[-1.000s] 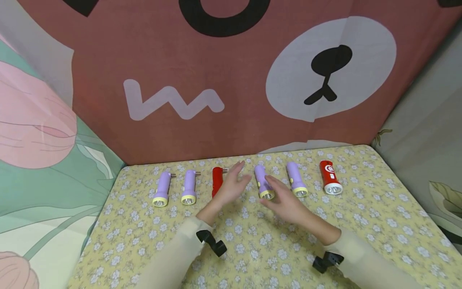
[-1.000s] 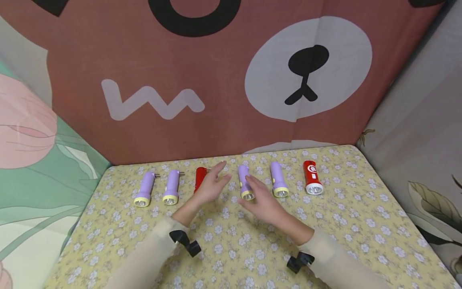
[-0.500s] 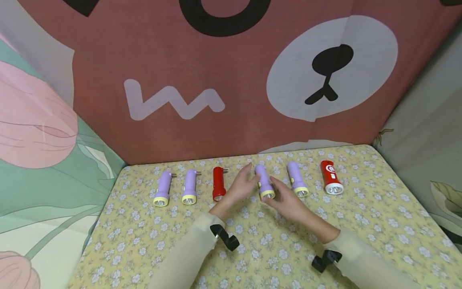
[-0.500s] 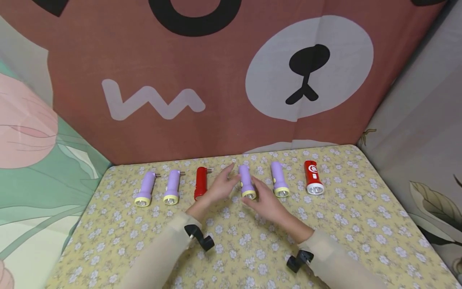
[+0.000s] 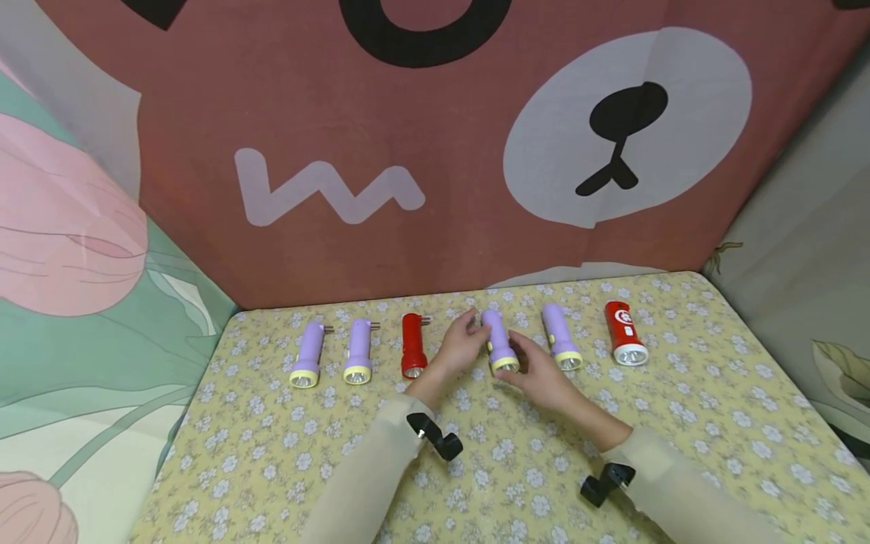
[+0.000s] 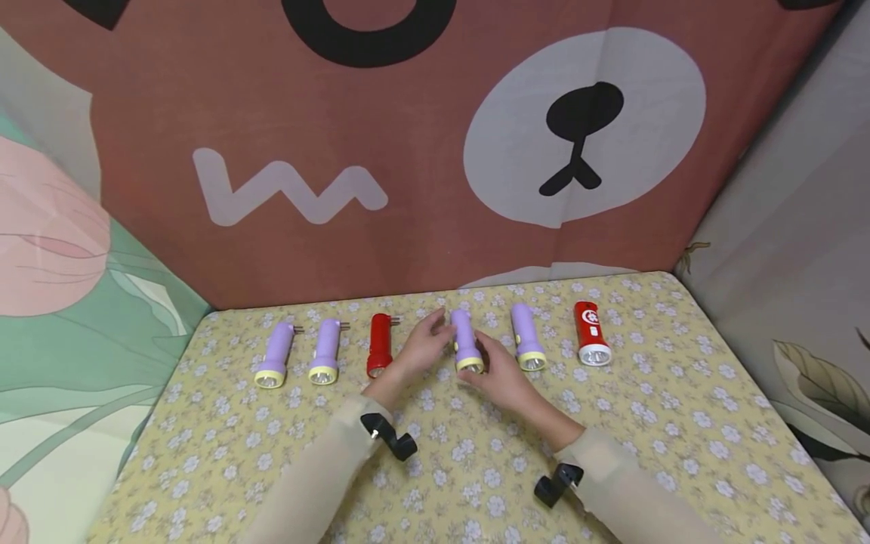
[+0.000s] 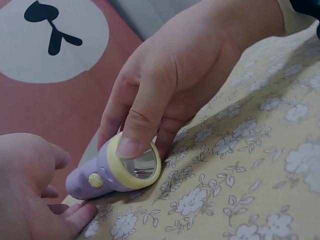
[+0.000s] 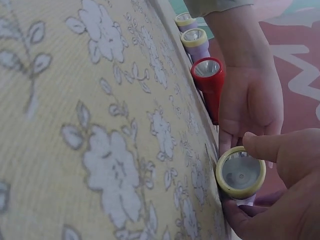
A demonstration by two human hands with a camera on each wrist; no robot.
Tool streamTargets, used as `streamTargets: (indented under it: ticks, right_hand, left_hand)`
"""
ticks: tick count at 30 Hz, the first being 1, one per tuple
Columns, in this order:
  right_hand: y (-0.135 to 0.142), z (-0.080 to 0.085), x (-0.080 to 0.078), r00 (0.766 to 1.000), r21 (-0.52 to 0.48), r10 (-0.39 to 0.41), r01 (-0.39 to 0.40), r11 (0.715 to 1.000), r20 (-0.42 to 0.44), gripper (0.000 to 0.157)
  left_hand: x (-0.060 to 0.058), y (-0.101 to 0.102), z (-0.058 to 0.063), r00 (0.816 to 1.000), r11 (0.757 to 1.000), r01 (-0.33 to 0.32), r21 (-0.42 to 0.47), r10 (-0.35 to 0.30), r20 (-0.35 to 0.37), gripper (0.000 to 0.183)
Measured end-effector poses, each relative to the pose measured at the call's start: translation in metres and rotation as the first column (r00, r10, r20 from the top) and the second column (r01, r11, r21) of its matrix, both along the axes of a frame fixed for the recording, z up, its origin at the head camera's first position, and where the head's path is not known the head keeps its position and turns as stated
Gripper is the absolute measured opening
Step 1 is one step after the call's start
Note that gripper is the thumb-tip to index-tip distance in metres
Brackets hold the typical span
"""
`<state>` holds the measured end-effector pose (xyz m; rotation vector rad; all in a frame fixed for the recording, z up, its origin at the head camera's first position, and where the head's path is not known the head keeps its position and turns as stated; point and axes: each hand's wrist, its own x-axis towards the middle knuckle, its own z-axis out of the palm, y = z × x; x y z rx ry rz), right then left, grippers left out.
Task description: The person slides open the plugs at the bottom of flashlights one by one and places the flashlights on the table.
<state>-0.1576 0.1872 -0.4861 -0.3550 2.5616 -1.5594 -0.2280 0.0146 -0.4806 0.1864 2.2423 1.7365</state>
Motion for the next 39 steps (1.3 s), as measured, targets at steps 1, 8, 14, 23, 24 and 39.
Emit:
streamTargets:
  ticks: [1, 8, 14, 23, 24, 39]
  right_hand:
    - [0.000, -0.001, -0.001, 1.000, 0.000, -0.001, 0.001, 1.000, -0.002, 0.080]
    - [-0.001, -0.005, -0.003, 0.999, 0.012, -0.026, 0.027, 1.000, -0.019, 0.078]
    - [-0.002, -0.007, -0.004, 0.999, 0.009, -0.045, 0.045, 0.999, -0.019, 0.076]
    - [-0.003, -0.011, -0.006, 0.995, 0.026, -0.071, 0.073, 0.997, -0.075, 0.075]
    - [-0.003, -0.011, -0.007, 0.994, 0.025, -0.074, 0.076, 0.997, -0.077, 0.075]
    - [-0.002, -0.012, -0.009, 0.992, 0.008, -0.113, 0.114, 0.993, -0.062, 0.074]
  left_hand:
    - [0.000, 0.001, -0.001, 1.000, 1.000, -0.009, 0.012, 0.009, 0.009, 0.064]
    - [-0.001, 0.008, -0.006, 0.999, 0.995, -0.053, 0.082, 0.052, 0.015, 0.062]
    - [-0.001, 0.013, -0.009, 0.997, 0.988, -0.070, 0.141, 0.064, 0.044, 0.061]
    - [-0.002, 0.015, -0.014, 0.996, 0.989, -0.085, 0.122, 0.082, 0.030, 0.060]
    - [-0.003, 0.015, -0.015, 0.996, 0.989, -0.086, 0.121, 0.083, 0.027, 0.060]
    - [-0.002, 0.016, -0.016, 0.995, 0.989, -0.095, 0.114, 0.096, -0.008, 0.057]
